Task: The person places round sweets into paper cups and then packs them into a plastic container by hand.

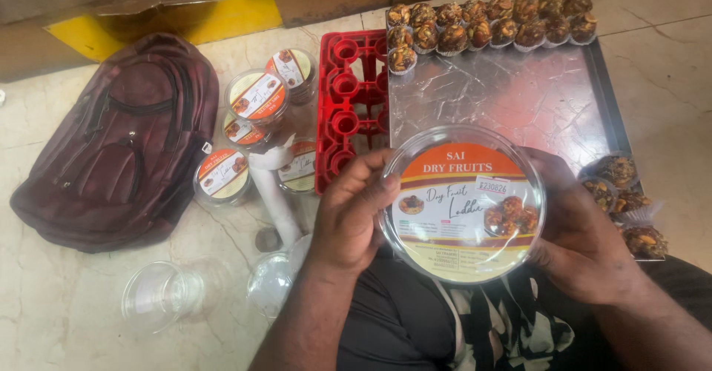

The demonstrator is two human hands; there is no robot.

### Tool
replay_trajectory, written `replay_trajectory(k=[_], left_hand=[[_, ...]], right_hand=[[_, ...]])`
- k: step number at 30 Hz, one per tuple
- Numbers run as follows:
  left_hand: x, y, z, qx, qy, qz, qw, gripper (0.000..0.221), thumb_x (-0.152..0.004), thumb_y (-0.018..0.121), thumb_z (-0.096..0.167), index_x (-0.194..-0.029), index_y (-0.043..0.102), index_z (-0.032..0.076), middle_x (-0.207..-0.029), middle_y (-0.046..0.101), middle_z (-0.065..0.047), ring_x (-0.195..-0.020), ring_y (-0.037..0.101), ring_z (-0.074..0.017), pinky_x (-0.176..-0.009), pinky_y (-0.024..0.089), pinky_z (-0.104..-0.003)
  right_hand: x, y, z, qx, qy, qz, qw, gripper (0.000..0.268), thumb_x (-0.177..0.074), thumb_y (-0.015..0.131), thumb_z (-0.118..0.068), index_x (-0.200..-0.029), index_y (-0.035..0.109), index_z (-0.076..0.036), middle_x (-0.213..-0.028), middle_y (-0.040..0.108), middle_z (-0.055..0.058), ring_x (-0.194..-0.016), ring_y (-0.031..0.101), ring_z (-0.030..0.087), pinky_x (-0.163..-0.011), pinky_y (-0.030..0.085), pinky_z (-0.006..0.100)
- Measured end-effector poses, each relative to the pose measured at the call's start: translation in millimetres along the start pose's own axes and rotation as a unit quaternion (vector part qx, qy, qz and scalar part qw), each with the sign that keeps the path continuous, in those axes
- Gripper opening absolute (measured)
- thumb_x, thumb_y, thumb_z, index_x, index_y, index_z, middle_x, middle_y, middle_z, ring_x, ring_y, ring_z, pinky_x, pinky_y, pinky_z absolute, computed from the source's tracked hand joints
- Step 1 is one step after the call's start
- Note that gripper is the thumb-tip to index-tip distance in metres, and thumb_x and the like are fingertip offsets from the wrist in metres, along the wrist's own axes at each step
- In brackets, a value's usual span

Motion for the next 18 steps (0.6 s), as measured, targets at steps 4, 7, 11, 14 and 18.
replay_trajectory(k=[4, 7, 11, 14, 18], left_hand=[[13, -16, -28, -0.009, -0.007, 0.049, 0.999, 0.038, -0.098, 0.065, 0.014, -0.131, 0.058, -0.004, -0.106, 0.071, -0.006, -0.089, 0.067, -0.0081, -0.077, 0.054, -0.023], [25, -26, -40, -0.062, 0.002, 0.063, 0.996, 0.039, -0.100, 0.067, 0.017, -0.132, 0.059, -0.003, -0.097, 0.070, -0.004, -0.071, 0.057, -0.0024, -0.060, 0.045, -0.018], [27, -25, -48, -0.124, -0.004, 0.086, 0.989, 0.042, -0.100, 0.067, 0.024, -0.133, 0.059, -0.001, -0.092, 0.069, -0.001, -0.058, 0.050, 0.0007, -0.046, 0.038, -0.016], [22, -24, -50, -0.197, -0.027, 0.089, 0.976, 0.043, -0.099, 0.068, 0.023, -0.134, 0.057, 0.000, -0.088, 0.070, -0.004, -0.059, 0.055, -0.0015, -0.047, 0.044, -0.019], [21, -20, -54, -0.193, -0.014, 0.096, 0.976, 0.039, -0.098, 0.067, 0.013, -0.131, 0.055, -0.004, -0.096, 0.072, -0.006, -0.070, 0.061, -0.0034, -0.058, 0.048, -0.020]], right_hand=[[17, -19, 4, 0.008, -0.019, 0.001, 1.000, 0.056, -0.091, 0.069, 0.001, -0.144, 0.050, -0.002, -0.155, 0.042, 0.014, -0.145, 0.045, 0.027, -0.114, 0.045, 0.047], [18, -44, 30, -0.061, 0.027, 0.039, 0.997, 0.034, -0.097, 0.064, 0.004, -0.131, 0.059, 0.005, -0.150, 0.052, 0.018, -0.131, 0.060, 0.028, -0.100, 0.056, 0.046], [20, -70, 62, -0.083, 0.186, 0.108, 0.973, 0.034, -0.098, 0.057, -0.007, -0.128, 0.062, 0.010, -0.112, 0.073, 0.023, -0.096, 0.073, 0.031, -0.082, 0.062, 0.043], [18, -77, 67, 0.079, 0.263, 0.125, 0.953, 0.034, -0.103, 0.061, -0.012, -0.130, 0.061, 0.008, -0.097, 0.079, 0.023, -0.082, 0.074, 0.027, -0.071, 0.060, 0.037], [11, -74, 77, 0.210, 0.328, 0.129, 0.912, 0.034, -0.092, 0.066, -0.018, -0.117, 0.058, 0.004, -0.086, 0.077, 0.016, -0.074, 0.068, 0.019, -0.060, 0.055, 0.030]])
Point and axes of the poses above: each hand's wrist, its own x-axis away from the middle knuckle, its own y-axis out of the palm, z = x × y, the point moved 10 cm from there along -x, towards the middle knuckle
